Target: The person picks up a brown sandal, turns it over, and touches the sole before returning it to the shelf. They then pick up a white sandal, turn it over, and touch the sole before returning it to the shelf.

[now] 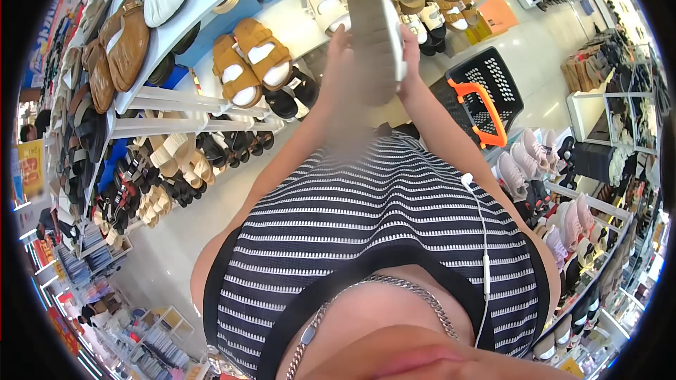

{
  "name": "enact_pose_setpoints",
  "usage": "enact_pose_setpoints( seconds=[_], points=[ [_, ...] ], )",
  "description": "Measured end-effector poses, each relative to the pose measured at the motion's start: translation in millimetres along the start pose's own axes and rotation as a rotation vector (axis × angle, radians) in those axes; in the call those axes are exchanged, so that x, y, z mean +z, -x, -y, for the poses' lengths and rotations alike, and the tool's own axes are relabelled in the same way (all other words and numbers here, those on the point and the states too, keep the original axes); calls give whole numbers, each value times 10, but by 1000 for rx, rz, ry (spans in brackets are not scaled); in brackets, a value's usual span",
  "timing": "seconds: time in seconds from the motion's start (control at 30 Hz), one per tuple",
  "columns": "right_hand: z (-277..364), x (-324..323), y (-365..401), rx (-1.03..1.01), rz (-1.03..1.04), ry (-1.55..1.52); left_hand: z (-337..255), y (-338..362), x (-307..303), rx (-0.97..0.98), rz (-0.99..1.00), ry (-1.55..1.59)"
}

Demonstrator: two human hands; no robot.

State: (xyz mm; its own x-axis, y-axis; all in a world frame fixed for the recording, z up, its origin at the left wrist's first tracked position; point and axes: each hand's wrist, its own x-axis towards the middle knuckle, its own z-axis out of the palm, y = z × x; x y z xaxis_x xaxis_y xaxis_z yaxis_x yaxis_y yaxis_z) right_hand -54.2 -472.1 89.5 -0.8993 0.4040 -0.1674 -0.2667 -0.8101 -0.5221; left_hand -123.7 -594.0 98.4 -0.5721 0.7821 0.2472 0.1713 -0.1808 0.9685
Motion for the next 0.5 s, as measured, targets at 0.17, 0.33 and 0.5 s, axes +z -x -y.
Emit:
enact_pose_setpoints(
  seconds=[0.17, 0.33, 0.5],
  points=[
    [85, -60, -45, 125, 504, -417, -94, 29, -28, -89, -101, 378],
    [9, 52, -114, 202, 398, -444, -194, 29, -122, -102, 17, 792],
    [-159, 154, -228, 12, 69, 76, 38, 121, -212, 6, 84, 188]
  ],
)
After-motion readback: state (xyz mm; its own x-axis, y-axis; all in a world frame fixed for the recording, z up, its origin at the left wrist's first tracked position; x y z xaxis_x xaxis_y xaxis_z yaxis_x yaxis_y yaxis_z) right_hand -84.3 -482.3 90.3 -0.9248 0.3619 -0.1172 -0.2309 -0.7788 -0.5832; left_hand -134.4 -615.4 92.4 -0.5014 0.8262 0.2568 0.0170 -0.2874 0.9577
